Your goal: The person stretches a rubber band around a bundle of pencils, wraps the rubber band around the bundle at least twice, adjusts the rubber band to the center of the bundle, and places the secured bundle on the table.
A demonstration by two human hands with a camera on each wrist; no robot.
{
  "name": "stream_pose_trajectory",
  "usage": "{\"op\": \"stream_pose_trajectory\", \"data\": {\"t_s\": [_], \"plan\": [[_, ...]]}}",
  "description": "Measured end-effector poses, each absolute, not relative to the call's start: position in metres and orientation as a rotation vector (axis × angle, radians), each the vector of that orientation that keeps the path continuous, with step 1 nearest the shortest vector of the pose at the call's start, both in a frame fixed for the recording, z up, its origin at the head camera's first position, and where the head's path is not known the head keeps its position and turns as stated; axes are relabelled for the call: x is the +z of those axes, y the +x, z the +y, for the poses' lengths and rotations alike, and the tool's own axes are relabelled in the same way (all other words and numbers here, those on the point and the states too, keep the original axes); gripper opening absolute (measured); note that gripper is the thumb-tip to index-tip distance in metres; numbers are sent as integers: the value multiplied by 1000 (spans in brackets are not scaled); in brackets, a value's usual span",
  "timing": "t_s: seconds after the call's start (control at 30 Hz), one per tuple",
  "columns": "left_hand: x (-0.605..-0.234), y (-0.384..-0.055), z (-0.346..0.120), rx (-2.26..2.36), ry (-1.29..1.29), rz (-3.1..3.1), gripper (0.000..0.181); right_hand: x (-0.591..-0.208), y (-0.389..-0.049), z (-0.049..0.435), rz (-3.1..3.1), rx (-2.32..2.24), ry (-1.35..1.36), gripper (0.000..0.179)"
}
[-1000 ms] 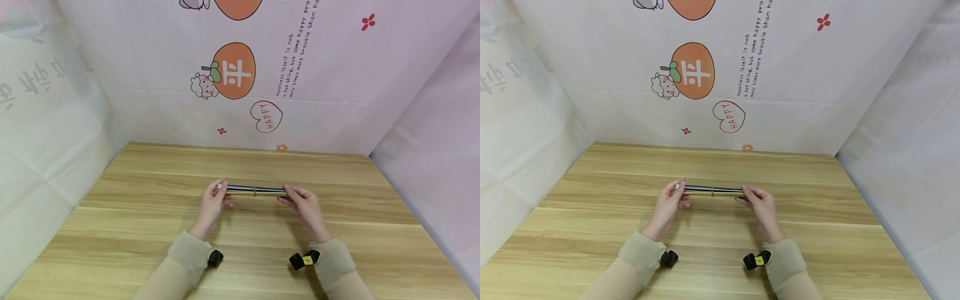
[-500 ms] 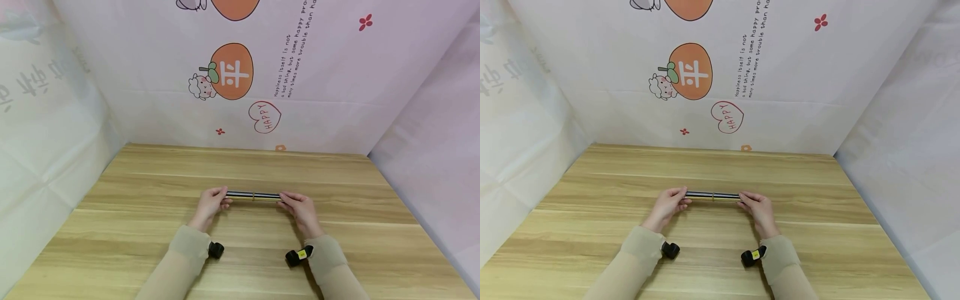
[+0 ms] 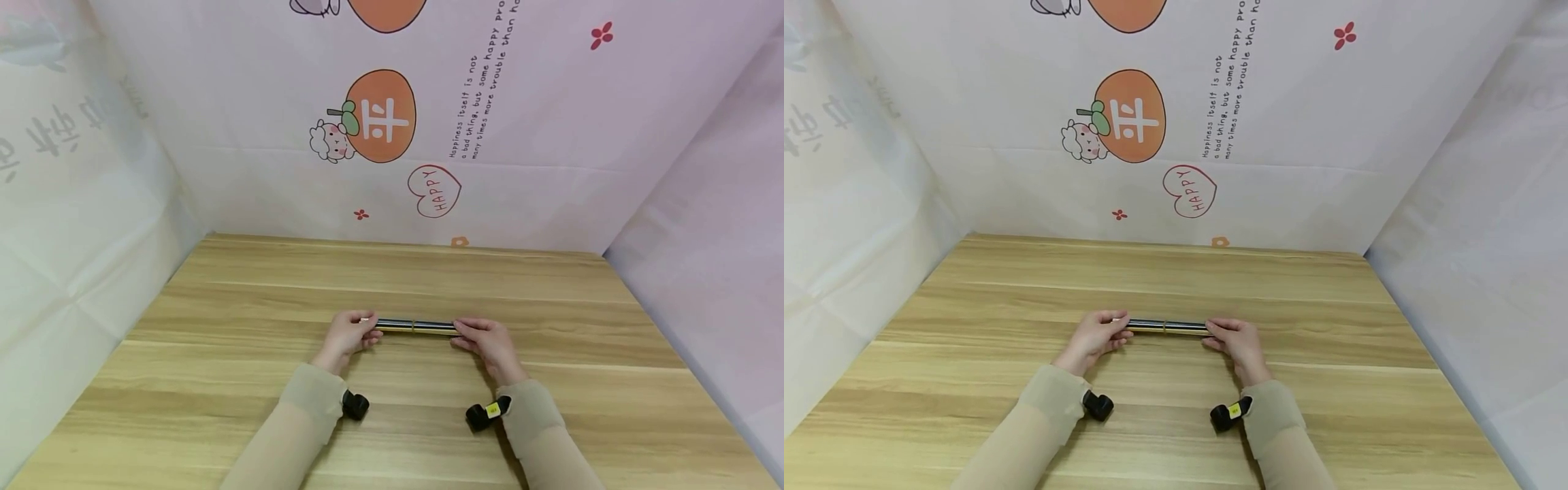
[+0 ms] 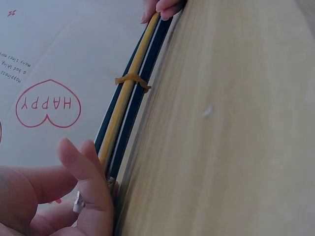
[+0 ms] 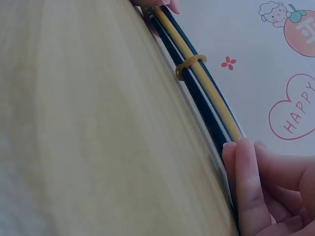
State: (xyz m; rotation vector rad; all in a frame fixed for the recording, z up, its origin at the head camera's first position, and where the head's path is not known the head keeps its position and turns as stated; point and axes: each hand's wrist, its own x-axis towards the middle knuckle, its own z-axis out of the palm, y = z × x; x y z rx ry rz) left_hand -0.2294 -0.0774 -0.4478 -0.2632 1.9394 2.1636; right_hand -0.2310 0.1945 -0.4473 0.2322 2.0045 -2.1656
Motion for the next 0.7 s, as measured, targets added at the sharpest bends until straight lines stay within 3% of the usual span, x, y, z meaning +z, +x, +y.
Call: {"op": "stream_pose_trajectory", "data": {"t_s": [0.47,0.7], "plan": [[-441,-229,-88,2090,-282,2005,45,-444,-229,208,2054,-2090,241,47],[-413,-232,-107,1998,-200,2241,42,-413,-230,222,2192,-2142,219,46]]}}
